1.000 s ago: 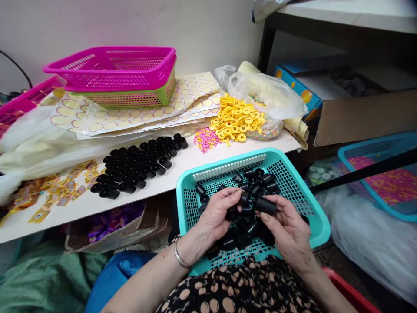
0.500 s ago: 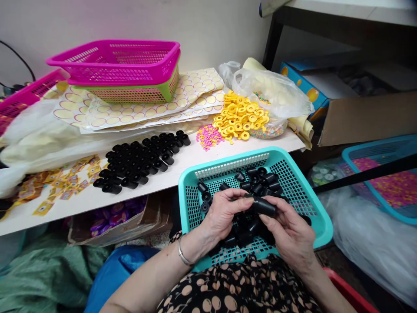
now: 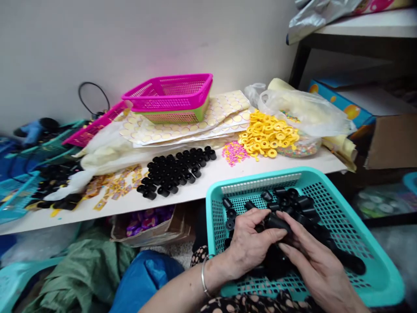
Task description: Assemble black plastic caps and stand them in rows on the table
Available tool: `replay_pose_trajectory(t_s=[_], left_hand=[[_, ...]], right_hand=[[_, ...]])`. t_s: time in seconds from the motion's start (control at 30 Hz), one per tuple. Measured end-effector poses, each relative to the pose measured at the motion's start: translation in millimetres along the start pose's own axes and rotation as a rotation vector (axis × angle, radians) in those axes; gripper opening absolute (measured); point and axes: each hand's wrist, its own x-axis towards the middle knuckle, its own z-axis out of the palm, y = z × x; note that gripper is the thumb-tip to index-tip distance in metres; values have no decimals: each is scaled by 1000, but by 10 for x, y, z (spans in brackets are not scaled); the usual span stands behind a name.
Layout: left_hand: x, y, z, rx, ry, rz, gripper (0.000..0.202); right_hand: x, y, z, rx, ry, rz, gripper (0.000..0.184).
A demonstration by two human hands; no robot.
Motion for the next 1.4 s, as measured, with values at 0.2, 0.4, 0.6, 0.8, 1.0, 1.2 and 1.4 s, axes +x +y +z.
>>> replay_pose_trajectory(t_s=[0.2, 0.4, 0.6, 0.8, 1.0, 1.2, 1.4], left_hand=[[521, -50, -842, 409, 386, 165, 22], [1226, -179, -1469, 1399, 183, -6, 14], [1505, -328, -1496, 1481, 89, -48, 20], [1298, -111, -1337, 1212, 329, 173, 20], [820, 123, -726, -121, 147, -186, 41], [599, 31, -490, -683, -194, -643, 39], [579, -95, -471, -819, -202, -686, 11]], right_hand=[[43, 253, -74, -113, 2, 48, 44], [163, 431, -358, -325, -84, 67, 33], [471, 238, -440, -549, -435, 81, 22], [798, 103, -58, -798, -649, 200, 18], [845, 134, 285, -807, -573, 278, 17], [777, 135, -16, -544, -440, 305, 29], [538, 44, -259, 382, -142, 416, 41]])
